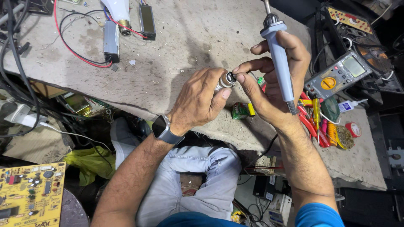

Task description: The person strips wires, solders them to a lightbulb base, applies glue, and wraps the assembly with electrical tape. The person uses a soldering iron, wire strippers, a screwdriver, and electrical tape to complete the assembly.

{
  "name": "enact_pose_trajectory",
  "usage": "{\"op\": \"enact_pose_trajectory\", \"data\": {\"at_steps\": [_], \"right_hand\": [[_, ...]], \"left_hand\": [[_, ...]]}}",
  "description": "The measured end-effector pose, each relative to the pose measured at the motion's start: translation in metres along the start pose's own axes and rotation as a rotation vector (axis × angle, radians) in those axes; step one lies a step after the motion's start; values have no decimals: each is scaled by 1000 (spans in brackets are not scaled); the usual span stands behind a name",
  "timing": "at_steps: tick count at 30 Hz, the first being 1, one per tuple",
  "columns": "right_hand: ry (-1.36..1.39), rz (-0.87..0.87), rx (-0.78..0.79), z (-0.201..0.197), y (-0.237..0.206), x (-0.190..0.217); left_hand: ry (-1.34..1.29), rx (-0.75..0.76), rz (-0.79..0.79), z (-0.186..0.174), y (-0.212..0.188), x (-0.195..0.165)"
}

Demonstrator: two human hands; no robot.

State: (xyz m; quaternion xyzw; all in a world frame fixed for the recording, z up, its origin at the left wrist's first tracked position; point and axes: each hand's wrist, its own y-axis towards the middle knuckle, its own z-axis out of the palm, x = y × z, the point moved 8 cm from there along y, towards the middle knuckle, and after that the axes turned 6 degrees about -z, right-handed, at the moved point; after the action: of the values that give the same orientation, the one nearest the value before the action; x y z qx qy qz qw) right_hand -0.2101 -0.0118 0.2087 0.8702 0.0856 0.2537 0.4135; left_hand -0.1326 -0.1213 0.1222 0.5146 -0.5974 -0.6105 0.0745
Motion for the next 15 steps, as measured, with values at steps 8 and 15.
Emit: {"op": "enact_pose_trajectory", "data": {"at_steps": [8, 15], "right_hand": [[-38, -38, 78, 1, -2, 3], [104, 104, -260, -27, -28, 2]], "left_hand": [[11, -4, -9, 0, 0, 0], [13, -7, -7, -1, 1, 0]]}}
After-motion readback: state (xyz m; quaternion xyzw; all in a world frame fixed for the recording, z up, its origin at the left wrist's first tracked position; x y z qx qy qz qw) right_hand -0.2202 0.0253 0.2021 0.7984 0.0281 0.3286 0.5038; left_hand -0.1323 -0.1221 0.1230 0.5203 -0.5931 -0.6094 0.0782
